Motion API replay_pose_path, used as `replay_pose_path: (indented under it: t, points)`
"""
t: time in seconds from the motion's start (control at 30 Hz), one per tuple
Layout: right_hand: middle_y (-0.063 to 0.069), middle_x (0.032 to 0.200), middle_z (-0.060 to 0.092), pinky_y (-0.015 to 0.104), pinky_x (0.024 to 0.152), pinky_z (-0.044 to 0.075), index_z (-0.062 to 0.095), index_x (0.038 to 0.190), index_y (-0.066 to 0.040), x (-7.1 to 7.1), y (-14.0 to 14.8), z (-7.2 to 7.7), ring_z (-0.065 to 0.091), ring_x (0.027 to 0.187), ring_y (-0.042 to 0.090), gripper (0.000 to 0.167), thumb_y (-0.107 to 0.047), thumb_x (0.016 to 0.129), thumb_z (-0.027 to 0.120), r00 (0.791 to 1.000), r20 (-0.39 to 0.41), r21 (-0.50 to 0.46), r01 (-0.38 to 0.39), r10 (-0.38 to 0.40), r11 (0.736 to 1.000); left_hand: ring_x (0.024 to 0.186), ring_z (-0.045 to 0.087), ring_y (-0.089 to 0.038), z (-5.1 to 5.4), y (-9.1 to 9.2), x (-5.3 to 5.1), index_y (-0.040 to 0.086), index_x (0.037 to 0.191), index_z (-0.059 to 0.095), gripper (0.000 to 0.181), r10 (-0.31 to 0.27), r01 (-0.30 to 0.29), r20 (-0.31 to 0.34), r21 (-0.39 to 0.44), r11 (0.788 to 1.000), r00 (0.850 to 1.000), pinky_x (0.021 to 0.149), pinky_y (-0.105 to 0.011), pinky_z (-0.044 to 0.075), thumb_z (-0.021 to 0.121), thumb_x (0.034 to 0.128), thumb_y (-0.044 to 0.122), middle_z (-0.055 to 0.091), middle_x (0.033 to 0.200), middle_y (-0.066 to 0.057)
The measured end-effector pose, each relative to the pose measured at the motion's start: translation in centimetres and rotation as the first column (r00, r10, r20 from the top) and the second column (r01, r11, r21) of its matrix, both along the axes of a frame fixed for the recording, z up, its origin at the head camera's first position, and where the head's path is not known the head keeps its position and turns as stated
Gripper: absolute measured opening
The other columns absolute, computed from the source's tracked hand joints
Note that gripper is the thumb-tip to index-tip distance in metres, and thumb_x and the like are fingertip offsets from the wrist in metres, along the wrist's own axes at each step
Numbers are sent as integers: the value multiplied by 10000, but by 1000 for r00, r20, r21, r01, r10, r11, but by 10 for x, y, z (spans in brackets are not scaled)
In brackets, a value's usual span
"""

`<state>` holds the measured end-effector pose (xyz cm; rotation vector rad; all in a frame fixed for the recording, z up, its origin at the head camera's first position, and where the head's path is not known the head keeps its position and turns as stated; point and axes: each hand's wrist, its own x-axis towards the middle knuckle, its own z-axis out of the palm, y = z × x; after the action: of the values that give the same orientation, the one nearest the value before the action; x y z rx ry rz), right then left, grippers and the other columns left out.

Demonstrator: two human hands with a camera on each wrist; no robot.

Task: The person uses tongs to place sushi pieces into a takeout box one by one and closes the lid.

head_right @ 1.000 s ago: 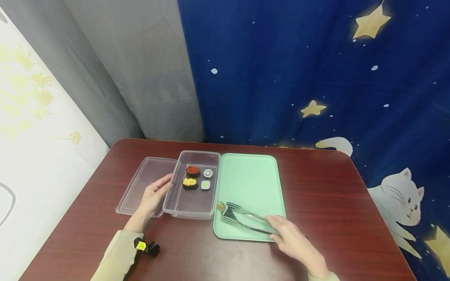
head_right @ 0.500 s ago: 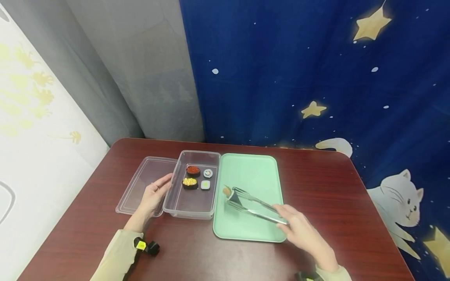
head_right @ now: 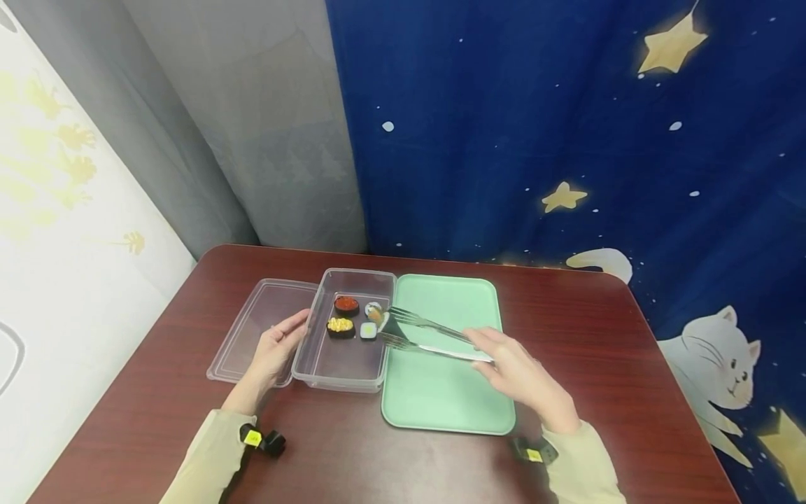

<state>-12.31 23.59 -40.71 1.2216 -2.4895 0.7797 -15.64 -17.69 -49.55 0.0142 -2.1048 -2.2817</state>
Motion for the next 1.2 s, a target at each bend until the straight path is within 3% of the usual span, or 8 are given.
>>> replay_pose_path:
  t: [0.3, 0.47, 0.63, 0.83, 1.03, 1.2]
  points:
    - [134, 1151, 603, 320, 735, 538, 564, 1230, 40, -24, -41, 7, 594, 969, 224, 479, 2, 780, 725, 996, 80, 108, -33, 24, 994, 1214, 477, -284, 0, 0, 1, -122, 1315, 442, 419, -13, 13, -15, -24, 1000, 1000, 938, -154, 435, 539, 919, -27, 455, 1339, -271]
    - [135, 1149, 607, 357, 819, 529, 572, 1218, 42, -32, -59, 8, 579, 1035, 241, 458, -2, 787, 718, 994, 87, 157, -79, 65, 984, 1220, 466, -297, -1, 0, 1, -122, 1314, 445, 415, -15, 15, -14, -23, 1000, 1000, 936, -152, 436, 538, 920, -29, 457, 1337, -272]
    - [116, 1121, 608, 359, 839, 517, 569, 1216, 43, -38, -73, 8, 576, 1004, 226, 440, -2, 799, 704, 991, 100, 213, -109, 89, 971, 1225, 457, -312, 1, 0, 1, -118, 1321, 439, 419, -15, 15, -3, -23, 1000, 1000, 933, -146, 436, 532, 923, -29, 451, 1345, -271]
    - [112, 1078, 615, 342, 809, 514, 582, 1196, 52, -45, -85, 11, 572, 937, 206, 419, 17, 792, 687, 986, 119, 266, -141, 112, 954, 1235, 445, -325, 2, 0, 1, -112, 1327, 436, 420, -15, 16, 8, -29, 999, 1000, 935, -139, 430, 530, 929, -17, 446, 1348, -274]
    - [74, 972, 591, 286, 693, 490, 593, 1166, 24, -52, -94, 13, 517, 803, 160, 408, 40, 770, 686, 981, 135, 329, -180, 142, 927, 1240, 441, -328, 2, 0, 1, -106, 1330, 438, 419, -18, 19, 16, -32, 999, 1000, 937, -137, 427, 527, 930, -15, 447, 1350, -267]
    - [63, 943, 589, 281, 703, 506, 597, 1156, 17, -56, -102, 17, 547, 818, 166, 397, 42, 770, 686, 978, 148, 395, -193, 145, 898, 1241, 435, -336, 2, 0, 1, -104, 1327, 441, 418, -17, 18, 16, -28, 999, 1000, 943, -143, 425, 528, 926, -22, 451, 1350, -261]
